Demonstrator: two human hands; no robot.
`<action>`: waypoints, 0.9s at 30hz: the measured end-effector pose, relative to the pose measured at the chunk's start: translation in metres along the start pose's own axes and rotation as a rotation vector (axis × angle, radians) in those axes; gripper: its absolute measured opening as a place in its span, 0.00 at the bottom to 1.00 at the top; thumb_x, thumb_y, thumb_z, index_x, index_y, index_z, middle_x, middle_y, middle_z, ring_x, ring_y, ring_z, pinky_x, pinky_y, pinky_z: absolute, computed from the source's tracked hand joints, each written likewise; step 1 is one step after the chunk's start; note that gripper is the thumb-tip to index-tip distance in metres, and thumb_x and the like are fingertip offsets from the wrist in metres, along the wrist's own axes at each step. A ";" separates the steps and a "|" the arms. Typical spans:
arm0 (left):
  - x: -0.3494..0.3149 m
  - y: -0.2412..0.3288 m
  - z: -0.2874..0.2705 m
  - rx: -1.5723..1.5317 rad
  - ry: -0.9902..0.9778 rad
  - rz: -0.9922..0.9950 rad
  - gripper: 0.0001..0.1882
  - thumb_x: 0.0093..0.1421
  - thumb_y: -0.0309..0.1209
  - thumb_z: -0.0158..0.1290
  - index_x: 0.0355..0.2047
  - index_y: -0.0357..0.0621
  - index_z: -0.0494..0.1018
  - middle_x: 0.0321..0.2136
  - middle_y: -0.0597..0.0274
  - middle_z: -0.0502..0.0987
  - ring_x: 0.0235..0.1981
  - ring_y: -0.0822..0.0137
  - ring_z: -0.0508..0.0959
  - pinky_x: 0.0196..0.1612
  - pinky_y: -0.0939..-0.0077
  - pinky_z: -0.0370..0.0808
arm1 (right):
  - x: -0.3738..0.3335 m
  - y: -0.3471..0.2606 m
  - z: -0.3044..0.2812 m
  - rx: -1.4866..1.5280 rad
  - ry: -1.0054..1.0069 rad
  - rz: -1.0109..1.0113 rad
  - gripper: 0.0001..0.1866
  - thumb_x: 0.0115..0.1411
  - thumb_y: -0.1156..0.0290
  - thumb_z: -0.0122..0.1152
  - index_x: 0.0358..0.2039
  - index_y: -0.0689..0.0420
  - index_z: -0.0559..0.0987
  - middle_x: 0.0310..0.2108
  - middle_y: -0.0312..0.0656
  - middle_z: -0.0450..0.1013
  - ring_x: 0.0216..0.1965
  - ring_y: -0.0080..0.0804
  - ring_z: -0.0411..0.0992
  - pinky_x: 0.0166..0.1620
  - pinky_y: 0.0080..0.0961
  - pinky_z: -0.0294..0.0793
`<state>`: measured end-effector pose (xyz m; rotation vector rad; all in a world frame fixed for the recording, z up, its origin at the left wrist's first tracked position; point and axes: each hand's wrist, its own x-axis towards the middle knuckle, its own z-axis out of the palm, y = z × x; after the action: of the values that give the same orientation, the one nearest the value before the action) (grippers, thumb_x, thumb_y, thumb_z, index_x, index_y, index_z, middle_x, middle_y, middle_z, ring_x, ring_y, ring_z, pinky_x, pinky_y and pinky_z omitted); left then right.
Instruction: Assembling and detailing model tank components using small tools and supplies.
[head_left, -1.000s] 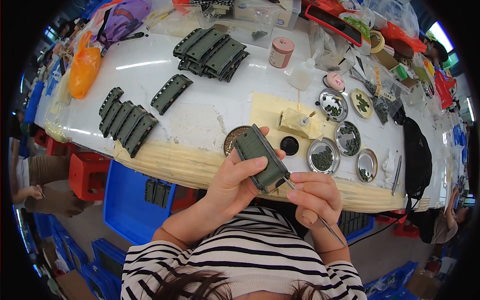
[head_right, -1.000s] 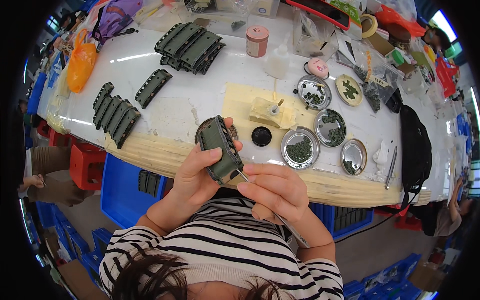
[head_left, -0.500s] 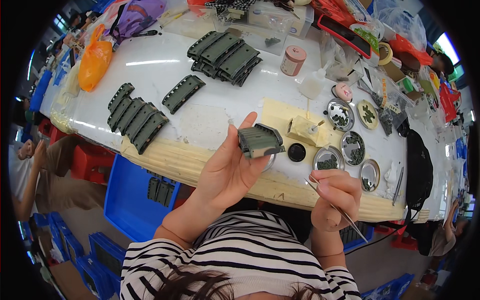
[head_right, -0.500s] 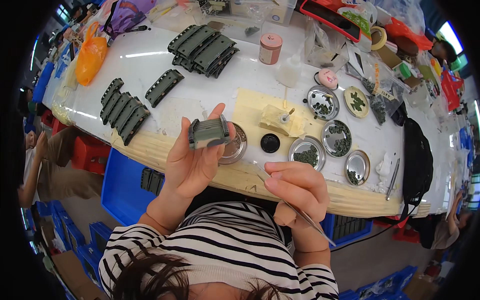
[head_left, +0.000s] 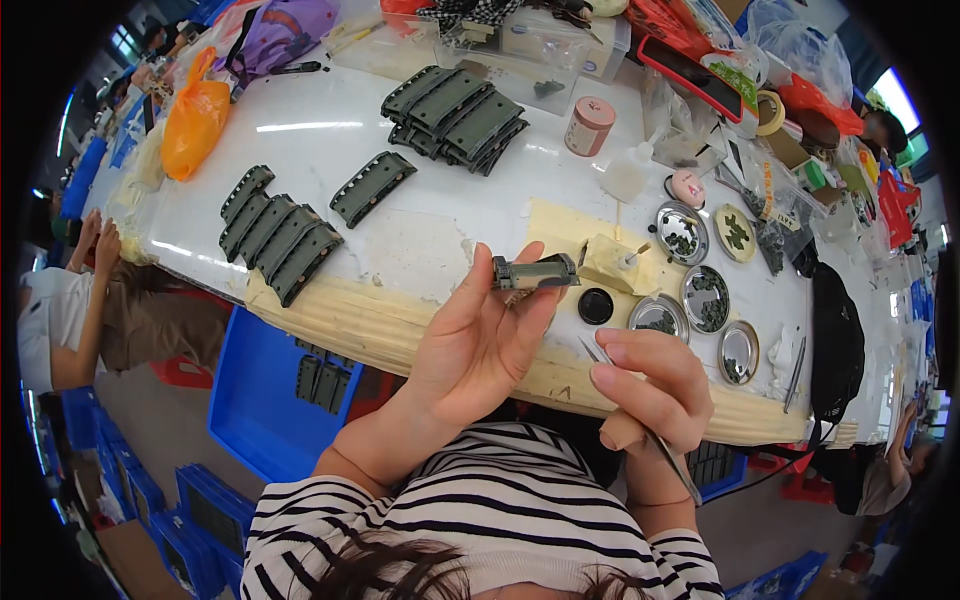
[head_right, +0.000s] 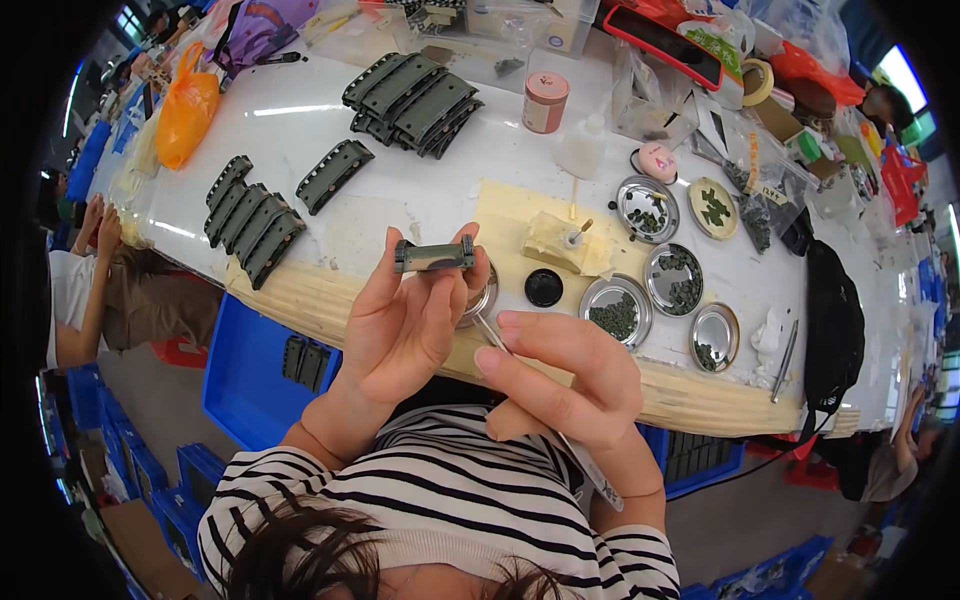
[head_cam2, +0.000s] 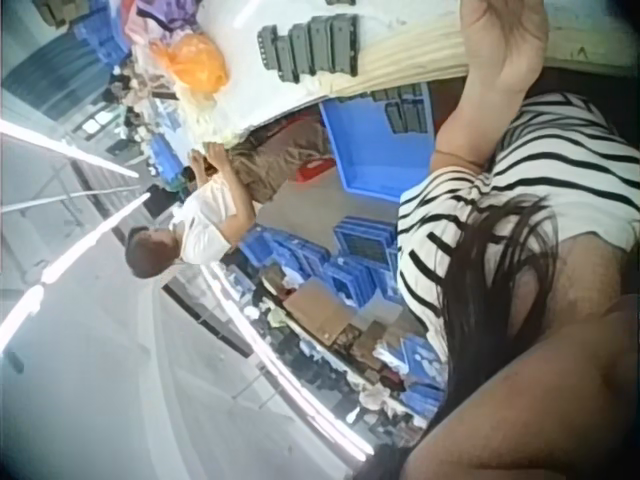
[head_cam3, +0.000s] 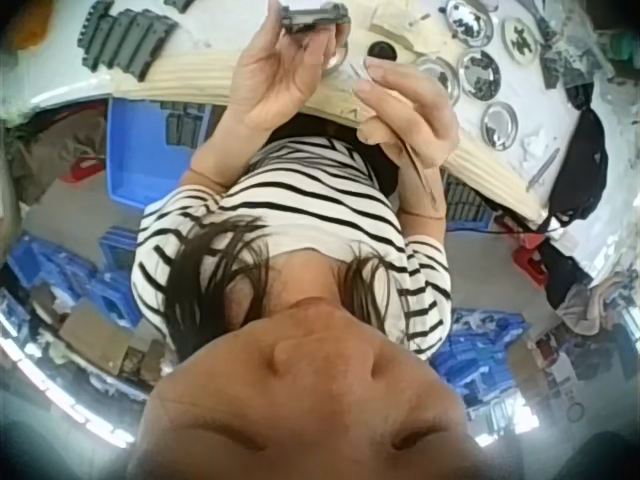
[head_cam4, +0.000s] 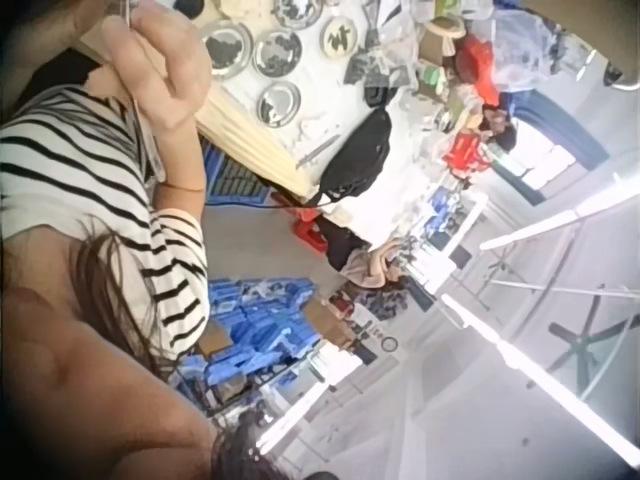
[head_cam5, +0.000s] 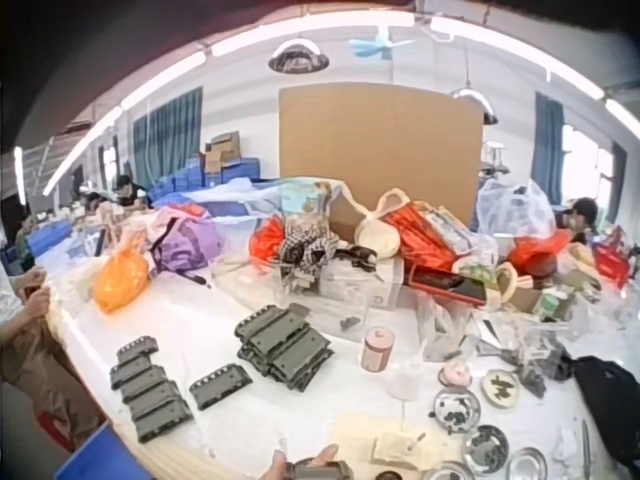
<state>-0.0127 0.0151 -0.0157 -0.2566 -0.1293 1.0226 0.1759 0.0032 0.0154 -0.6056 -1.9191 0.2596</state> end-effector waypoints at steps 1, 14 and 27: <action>-0.002 0.001 -0.001 0.052 -0.003 0.035 0.31 0.66 0.41 0.46 0.63 0.38 0.51 0.55 0.52 0.60 0.55 0.58 0.70 0.60 0.67 0.70 | 0.000 -0.002 -0.002 -0.010 0.001 0.072 0.18 0.53 0.57 0.64 0.36 0.59 0.81 0.35 0.43 0.74 0.34 0.36 0.75 0.35 0.25 0.76; -0.021 0.024 0.011 0.826 0.311 0.470 0.22 0.60 0.17 0.45 0.56 0.36 0.60 0.49 0.47 0.71 0.54 0.53 0.71 0.58 0.54 0.71 | -0.007 0.022 0.042 -0.063 -0.154 0.524 0.05 0.56 0.74 0.62 0.30 0.61 0.79 0.25 0.42 0.74 0.24 0.35 0.70 0.28 0.25 0.69; -0.027 0.026 0.012 1.046 0.248 0.615 0.26 0.62 0.20 0.45 0.61 0.43 0.56 0.51 0.46 0.68 0.47 0.54 0.77 0.48 0.64 0.79 | 0.000 0.023 0.054 -0.164 -0.223 0.488 0.05 0.54 0.72 0.63 0.30 0.59 0.80 0.26 0.41 0.74 0.26 0.37 0.71 0.31 0.27 0.70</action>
<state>-0.0511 0.0070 -0.0110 0.5693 0.7434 1.5155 0.1340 0.0282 -0.0174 -1.1986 -1.9932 0.4978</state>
